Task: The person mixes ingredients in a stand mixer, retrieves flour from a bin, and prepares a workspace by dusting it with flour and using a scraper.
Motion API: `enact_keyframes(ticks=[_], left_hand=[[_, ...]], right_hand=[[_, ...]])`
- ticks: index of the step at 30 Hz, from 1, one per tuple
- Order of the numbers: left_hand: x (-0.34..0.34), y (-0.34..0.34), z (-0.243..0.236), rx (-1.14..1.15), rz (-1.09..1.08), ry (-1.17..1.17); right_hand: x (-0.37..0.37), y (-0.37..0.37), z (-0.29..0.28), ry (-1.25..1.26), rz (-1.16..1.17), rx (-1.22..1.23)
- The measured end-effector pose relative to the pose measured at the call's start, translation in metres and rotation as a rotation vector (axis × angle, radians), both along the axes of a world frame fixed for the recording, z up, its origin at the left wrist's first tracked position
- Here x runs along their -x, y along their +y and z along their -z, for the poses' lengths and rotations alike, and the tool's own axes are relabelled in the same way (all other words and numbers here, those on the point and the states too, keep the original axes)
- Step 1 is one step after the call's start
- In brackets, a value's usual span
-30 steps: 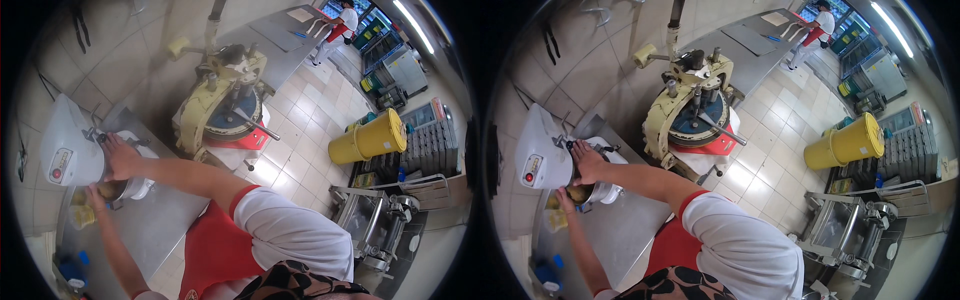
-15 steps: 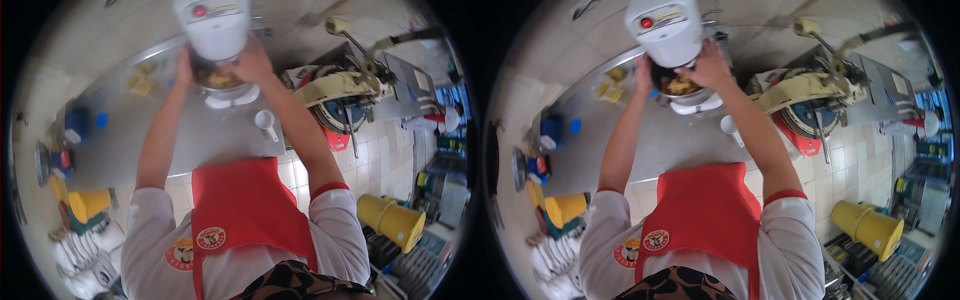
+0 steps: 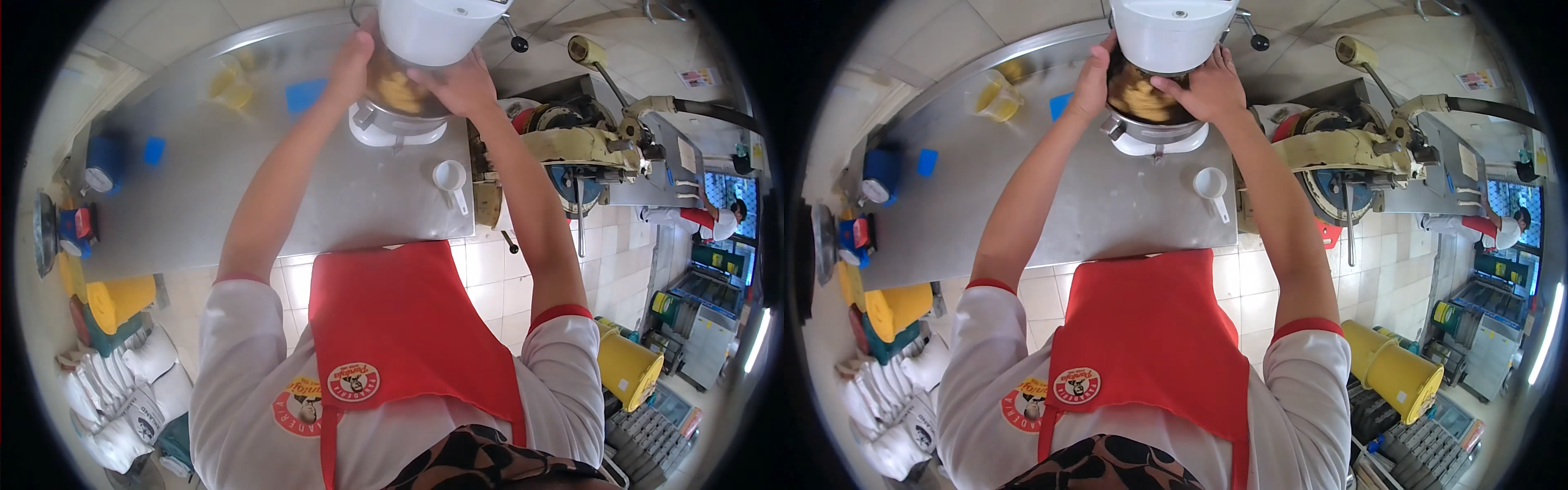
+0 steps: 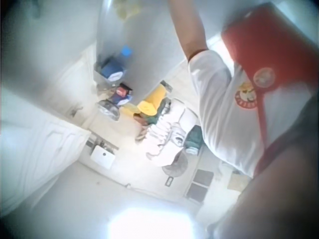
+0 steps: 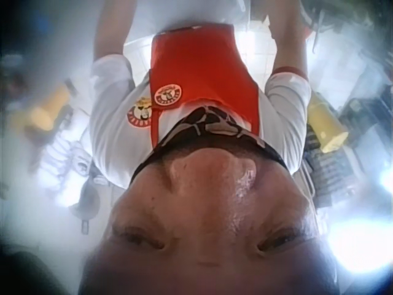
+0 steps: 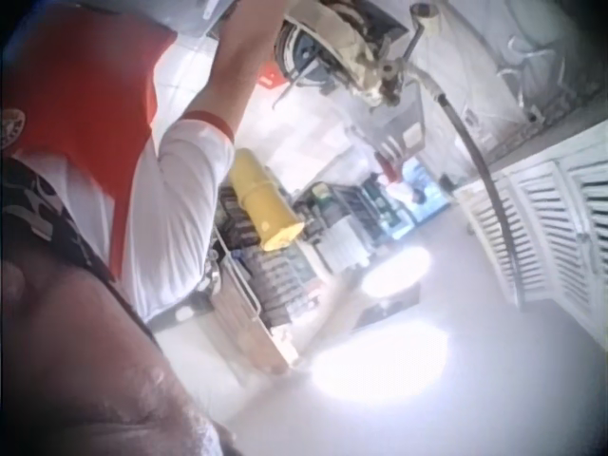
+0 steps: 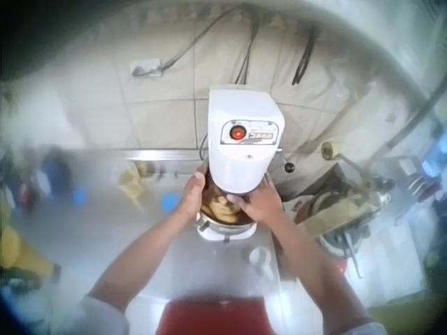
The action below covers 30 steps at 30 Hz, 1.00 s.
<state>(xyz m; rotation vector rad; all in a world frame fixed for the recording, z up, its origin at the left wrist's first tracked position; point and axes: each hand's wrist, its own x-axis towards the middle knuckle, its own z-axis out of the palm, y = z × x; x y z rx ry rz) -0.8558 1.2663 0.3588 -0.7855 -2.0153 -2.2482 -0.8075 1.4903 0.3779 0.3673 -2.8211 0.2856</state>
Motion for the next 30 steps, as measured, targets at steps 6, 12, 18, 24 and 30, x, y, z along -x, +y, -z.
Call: enact_keyframes(ticks=[6, 12, 18, 24, 30], left_hand=[[-0.004, -0.006, -0.008, 0.304, -0.177, 0.325], [0.002, -0.004, 0.000, 0.255, -0.186, 0.329], [0.002, -0.002, 0.006, 0.326, -0.226, 0.358], [0.007, -0.003, 0.007, 0.378, -0.190, 0.372], [0.004, 0.001, 0.001, 0.432, -0.215, 0.391]], right_hand=[[0.002, -0.003, -0.005, 0.004, -0.026, 0.043], [0.005, 0.000, 0.001, 0.020, -0.024, 0.055], [0.002, -0.004, -0.012, -0.040, -0.075, 0.081], [0.005, -0.003, -0.012, -0.067, -0.087, 0.102], [0.008, 0.004, -0.003, -0.107, -0.067, 0.092]])
